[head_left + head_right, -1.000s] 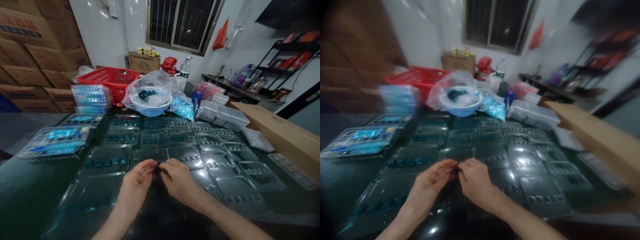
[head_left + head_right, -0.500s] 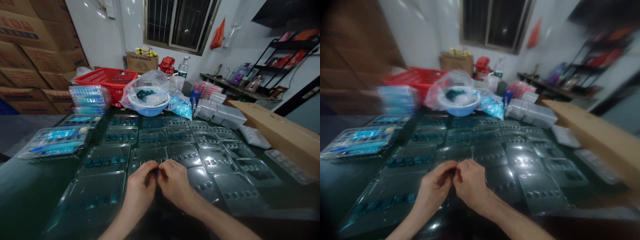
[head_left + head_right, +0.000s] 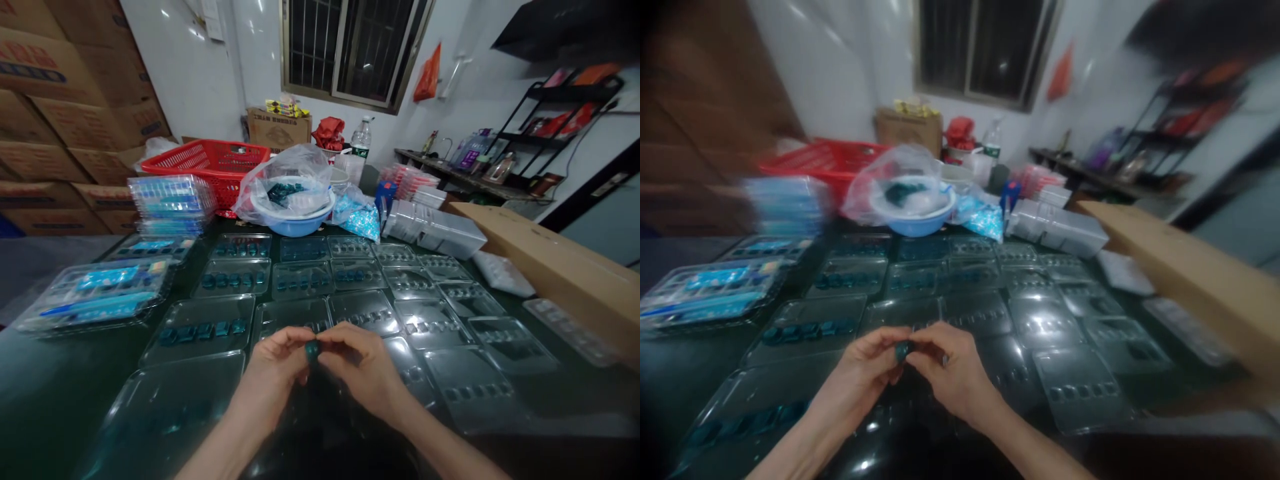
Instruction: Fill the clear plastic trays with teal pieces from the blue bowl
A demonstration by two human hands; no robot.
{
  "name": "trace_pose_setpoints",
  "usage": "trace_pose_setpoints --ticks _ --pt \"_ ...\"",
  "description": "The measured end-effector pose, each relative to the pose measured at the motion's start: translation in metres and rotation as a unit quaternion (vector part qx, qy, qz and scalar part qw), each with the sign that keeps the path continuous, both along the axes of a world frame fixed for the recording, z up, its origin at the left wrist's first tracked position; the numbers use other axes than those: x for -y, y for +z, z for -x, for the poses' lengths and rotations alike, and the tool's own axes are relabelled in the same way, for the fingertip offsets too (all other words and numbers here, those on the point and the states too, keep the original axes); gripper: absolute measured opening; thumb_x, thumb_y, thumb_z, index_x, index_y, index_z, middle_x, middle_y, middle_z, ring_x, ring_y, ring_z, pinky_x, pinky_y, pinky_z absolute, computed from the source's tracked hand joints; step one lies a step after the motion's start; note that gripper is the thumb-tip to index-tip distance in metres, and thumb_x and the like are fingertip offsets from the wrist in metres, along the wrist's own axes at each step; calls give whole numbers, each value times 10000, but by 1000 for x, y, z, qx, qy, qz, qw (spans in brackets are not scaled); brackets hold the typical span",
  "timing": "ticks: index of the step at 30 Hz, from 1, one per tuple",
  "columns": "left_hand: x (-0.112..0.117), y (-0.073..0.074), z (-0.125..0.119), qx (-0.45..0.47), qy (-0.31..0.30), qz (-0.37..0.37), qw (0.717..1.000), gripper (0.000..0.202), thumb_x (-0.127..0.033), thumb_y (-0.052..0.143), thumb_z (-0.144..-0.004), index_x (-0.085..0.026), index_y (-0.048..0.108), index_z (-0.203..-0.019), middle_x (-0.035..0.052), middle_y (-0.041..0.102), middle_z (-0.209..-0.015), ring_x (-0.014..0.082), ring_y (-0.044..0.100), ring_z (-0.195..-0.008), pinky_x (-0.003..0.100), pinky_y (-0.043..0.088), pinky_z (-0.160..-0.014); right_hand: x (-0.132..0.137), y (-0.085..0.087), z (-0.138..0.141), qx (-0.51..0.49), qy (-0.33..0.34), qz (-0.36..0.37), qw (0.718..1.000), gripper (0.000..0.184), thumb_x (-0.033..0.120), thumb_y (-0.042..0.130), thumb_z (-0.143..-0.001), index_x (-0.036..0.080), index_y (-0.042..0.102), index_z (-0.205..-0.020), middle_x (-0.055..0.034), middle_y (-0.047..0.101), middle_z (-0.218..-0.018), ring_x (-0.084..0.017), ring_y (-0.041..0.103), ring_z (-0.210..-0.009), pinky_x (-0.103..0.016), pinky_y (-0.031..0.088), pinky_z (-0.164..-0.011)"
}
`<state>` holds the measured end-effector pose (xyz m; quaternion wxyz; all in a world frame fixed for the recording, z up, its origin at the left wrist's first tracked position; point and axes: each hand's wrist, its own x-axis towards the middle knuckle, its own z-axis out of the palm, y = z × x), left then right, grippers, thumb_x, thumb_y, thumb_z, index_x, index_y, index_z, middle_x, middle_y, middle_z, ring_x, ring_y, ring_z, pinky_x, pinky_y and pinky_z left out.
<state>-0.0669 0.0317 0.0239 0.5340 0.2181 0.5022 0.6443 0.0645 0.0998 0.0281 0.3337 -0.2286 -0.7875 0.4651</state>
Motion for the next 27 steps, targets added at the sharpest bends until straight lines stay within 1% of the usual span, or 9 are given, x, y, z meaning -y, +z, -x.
trace_pose_setpoints --ticks 5,8,10,12,15,18,20,23,27 --pt "-8 -3 -5 -26 -51 0 998 93 -204 661 -621 -160 624 -695 -26 539 -547 53 390 -428 200 261 -413 1 2 -6 -1 -15 93 996 111 140 590 -705 197 612 -797 10 577 -728 -103 536 -629 -197 420 -546" --pt "-16 -2 -7 -42 -85 11 995 151 -266 629 -654 -165 633 -766 -14 533 -524 77 410 -436 207 270 -407 -16 3 -11 20 -31 65 997 91 173 571 -717 187 591 -804 12 588 -692 -104 546 -610 -192 427 -528" --pt "-20 -1 -6 -61 -99 24 993 242 -312 603 -674 -165 626 -865 4 551 -550 100 441 -467 216 301 -417 -48 0 -16 63 -88 -29 994 117 204 546 -732 181 584 -840 2 601 -705 -112 558 -618 -200 437 -541" --pt "-21 0 0 -95 -87 43 991 319 -355 592 -673 -161 610 -926 17 564 -569 119 463 -493 226 330 -428 -92 -6 -23 133 -186 -154 961 154 216 518 -741 166 586 -870 -12 609 -710 -118 561 -613 -214 443 -556" --pt "-19 -3 13 -163 -51 77 982 362 -417 578 -661 -163 610 -917 25 574 -573 125 460 -477 240 350 -441 -161 -20 -31 177 -234 -196 936 169 147 512 -714 139 597 -860 -47 609 -750 -146 561 -662 -262 441 -612" --pt "-14 -4 27 -217 -18 106 970 383 -460 569 -648 -176 617 -900 23 581 -570 113 436 -432 245 350 -446 -203 -36 -32 232 -220 -220 922 123 112 541 -710 137 603 -813 -39 600 -748 -143 555 -688 -281 434 -659" --pt "-13 -3 35 -234 10 118 965 386 -470 578 -631 -186 626 -887 20 580 -561 117 441 -424 249 355 -451 -214 -47 -28 269 -203 -231 913 82 163 540 -760 123 587 -815 -28 589 -765 -134 552 -706 -295 436 -676" --pt "-13 -1 44 -247 28 115 962 378 -470 591 -615 -192 637 -867 17 578 -552 127 452 -422 259 364 -465 -217 -58 -22 315 -185 -246 898 164 259 493 -823 113 560 -856 -24 572 -826 -132 548 -744 -315 443 -688" --pt "-17 1 52 -248 31 102 963 381 -471 596 -610 -192 637 -867 16 580 -563 138 461 -440 260 364 -461 -217 -60 -20 362 -167 -264 878 193 292 480 -829 120 553 -878 -29 564 -866 -138 539 -764 -319 434 -694"
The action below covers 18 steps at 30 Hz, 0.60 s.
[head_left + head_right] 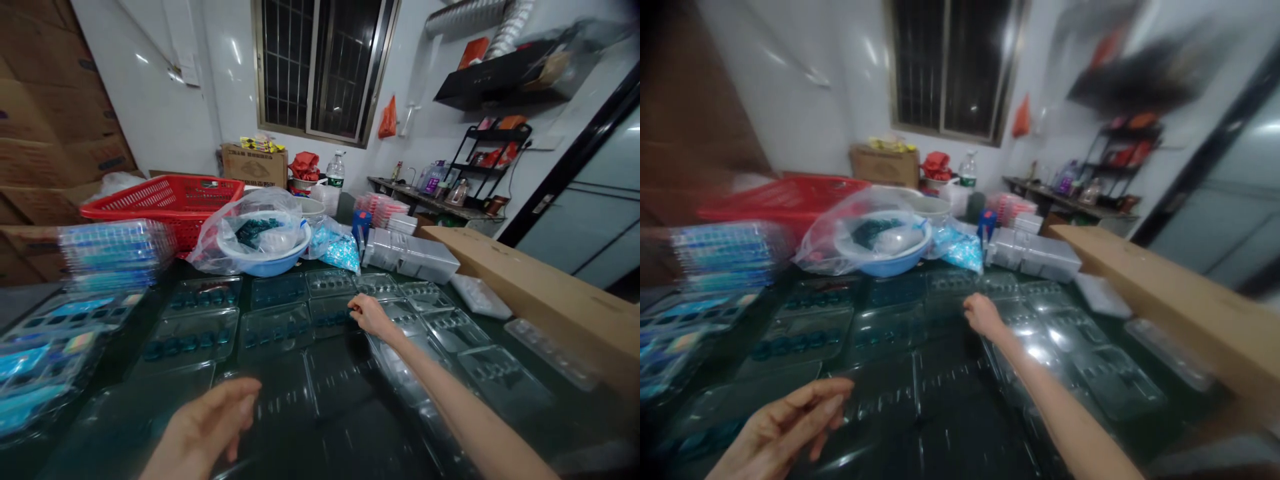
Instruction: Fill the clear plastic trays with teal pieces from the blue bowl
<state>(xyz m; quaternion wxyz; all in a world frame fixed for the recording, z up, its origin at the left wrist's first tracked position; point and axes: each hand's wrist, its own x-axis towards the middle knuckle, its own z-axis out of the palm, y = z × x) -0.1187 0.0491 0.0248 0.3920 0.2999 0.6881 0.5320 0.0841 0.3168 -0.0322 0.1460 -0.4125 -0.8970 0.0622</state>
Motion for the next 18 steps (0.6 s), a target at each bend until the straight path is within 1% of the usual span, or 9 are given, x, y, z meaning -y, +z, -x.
trace_pose_setpoints --ticks 3,5,8,10,12,13,14,16,18 --pt "-3 7 8 -10 -11 -15 1000 357 -453 603 -613 -194 630 -858 8 575 -559 133 451 -453 246 354 -448 1 2 0 32 -2 -6 999 165 270 494 -812 128 565 -859 -32 569 -857 -144 532 -771 -301 411 -691" --pt "-5 18 17 -35 -21 -30 999 334 -426 600 -632 -192 618 -870 2 572 -576 126 450 -473 237 356 -457 4 3 0 47 -5 -13 999 116 219 497 -794 142 581 -816 -39 577 -835 -149 531 -779 -269 387 -682" --pt "-16 47 39 -103 -12 -79 991 318 -368 591 -669 -195 590 -936 4 587 -653 115 464 -511 230 371 -495 9 3 4 62 -6 -26 998 122 148 472 -773 156 588 -737 -53 576 -803 -151 540 -751 -234 362 -647" --pt "-34 73 55 -181 5 -142 973 298 -338 566 -702 -192 577 -961 17 610 -710 118 492 -543 230 384 -519 11 3 6 70 -1 -34 997 137 128 462 -761 156 582 -701 -56 570 -790 -151 546 -719 -226 357 -622" --pt "-64 98 68 -261 27 -196 945 272 -323 536 -725 -173 580 -947 27 620 -703 136 534 -574 246 412 -558 11 2 9 78 3 -41 996 148 115 456 -754 158 581 -689 -62 568 -788 -152 550 -697 -223 357 -603" --pt "-83 108 74 -290 32 -196 936 258 -309 527 -732 -155 583 -932 34 625 -708 147 554 -597 254 426 -574 11 2 10 81 3 -45 996 155 109 450 -754 160 583 -693 -66 568 -793 -153 552 -693 -223 358 -598" --pt "-105 116 80 -320 22 -183 929 247 -292 512 -743 -141 585 -924 43 630 -736 157 570 -638 256 438 -587 11 1 12 84 2 -48 995 161 102 446 -753 161 585 -696 -71 568 -799 -155 553 -691 -224 360 -594" --pt "-151 125 91 -341 -5 -161 926 218 -250 515 -745 -120 599 -898 56 638 -803 175 584 -711 268 456 -612 10 0 14 92 -2 -52 994 166 87 447 -742 160 588 -694 -81 567 -801 -161 556 -683 -229 364 -585" --pt "-195 125 102 -370 -20 -120 921 205 -259 528 -750 -111 597 -873 52 620 -857 184 577 -750 311 466 -642 10 0 15 102 -7 -54 993 169 72 449 -728 158 592 -700 -87 567 -804 -169 557 -681 -234 368 -576"
